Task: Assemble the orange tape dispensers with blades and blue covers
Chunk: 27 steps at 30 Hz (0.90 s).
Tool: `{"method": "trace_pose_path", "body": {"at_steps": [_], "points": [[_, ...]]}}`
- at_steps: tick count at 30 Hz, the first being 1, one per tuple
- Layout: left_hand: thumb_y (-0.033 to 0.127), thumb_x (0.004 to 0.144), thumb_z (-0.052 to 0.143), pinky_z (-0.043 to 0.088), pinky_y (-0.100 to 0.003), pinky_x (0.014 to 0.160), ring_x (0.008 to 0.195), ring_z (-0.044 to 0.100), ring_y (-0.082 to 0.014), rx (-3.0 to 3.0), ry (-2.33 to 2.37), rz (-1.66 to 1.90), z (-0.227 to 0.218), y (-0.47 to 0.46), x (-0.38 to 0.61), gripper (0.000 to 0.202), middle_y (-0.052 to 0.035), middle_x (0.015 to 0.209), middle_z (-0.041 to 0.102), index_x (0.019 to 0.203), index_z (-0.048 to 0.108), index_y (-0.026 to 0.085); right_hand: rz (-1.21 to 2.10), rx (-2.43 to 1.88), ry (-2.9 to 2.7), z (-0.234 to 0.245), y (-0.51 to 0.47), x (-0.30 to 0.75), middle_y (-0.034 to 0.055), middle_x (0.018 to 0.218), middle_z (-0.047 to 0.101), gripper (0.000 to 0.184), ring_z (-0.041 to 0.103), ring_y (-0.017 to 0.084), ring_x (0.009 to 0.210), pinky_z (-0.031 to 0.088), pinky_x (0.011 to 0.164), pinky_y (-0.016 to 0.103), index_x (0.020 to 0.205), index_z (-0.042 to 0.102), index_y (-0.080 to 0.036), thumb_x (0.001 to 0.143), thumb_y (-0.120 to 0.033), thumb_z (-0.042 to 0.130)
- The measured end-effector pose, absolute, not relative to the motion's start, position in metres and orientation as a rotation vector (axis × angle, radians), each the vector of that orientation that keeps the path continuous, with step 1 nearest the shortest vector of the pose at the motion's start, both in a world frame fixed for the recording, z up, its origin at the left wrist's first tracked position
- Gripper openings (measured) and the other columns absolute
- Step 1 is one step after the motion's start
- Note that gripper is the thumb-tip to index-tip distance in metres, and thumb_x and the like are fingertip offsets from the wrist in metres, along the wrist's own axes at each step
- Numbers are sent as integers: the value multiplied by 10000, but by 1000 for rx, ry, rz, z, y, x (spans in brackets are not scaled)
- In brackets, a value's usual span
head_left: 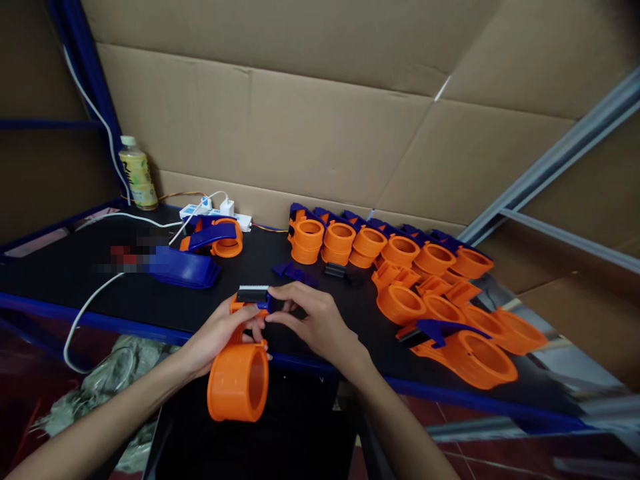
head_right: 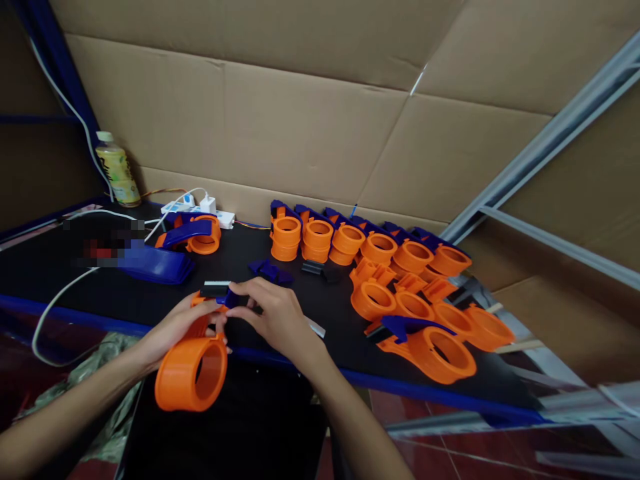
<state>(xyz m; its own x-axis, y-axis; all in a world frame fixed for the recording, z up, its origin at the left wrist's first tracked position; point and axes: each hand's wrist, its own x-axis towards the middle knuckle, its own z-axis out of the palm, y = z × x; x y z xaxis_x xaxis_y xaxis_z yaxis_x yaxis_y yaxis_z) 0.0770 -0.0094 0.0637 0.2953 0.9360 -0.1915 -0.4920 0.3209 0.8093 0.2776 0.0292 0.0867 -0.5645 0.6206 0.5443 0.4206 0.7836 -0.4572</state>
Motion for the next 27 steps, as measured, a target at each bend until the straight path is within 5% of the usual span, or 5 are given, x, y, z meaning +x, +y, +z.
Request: {"method": "trace_pose_path", "body": {"at_steps": [7, 18, 21, 24, 27], "points": [[357, 859, 731, 637, -385, 679, 577, 676, -147, 851, 786, 1097, 53, -11, 81, 224, 4, 729, 679, 873, 629, 157, 230, -746, -2270, 81, 19, 283, 84, 1238, 719, 311, 688, 205, 1131, 584, 924, 329, 1243, 661, -218, 939, -282, 671], [320, 889, 705, 562, -249, 612, 633, 725, -174, 1022, 830, 1163, 50, -19, 81, 187, -24, 731, 723, 971, 615, 178, 124, -759, -2235, 79, 2, 283, 69, 1291, 697, 348, 694, 200, 1148, 584, 991, 329, 1301, 662, -247, 953, -239, 643], [257, 906, 683, 588, -345, 780, 859, 755, -230, 937, 607, 1128, 55, -25, 78, 272, -88, 1000, 775, 1167, 624, 210, 111, -783, -2142, 73, -2, 284, 69, 1312, 681, 416, 693, 211, 1151, 588, 986, 347, 1365, 619, -274, 954, -215, 638], [301, 948, 609, 493, -547, 1012, 1199, 650, -339, 766, 298, 1074, 63, -25, 77, 326, -147, 1350, 664, 1261, 635, 216, 110, -797, -2086, 76, -2, 287, 67, 1291, 693, 445, 710, 216, 1114, 590, 969, 358, 1389, 601, -283, 952, -204, 640], [344, 966, 585, 404, -621, 1086, 1286, 587, -368, 703, 228, 1055, 66, -21, 75, 404, -156, 1438, 604, 1349, 609, 216, 187, -800, -2118, 90, -6, 292, 57, 1290, 697, 422, 693, 222, 1147, 562, 1008, 371, 1362, 626, -287, 945, -225, 655]]}}
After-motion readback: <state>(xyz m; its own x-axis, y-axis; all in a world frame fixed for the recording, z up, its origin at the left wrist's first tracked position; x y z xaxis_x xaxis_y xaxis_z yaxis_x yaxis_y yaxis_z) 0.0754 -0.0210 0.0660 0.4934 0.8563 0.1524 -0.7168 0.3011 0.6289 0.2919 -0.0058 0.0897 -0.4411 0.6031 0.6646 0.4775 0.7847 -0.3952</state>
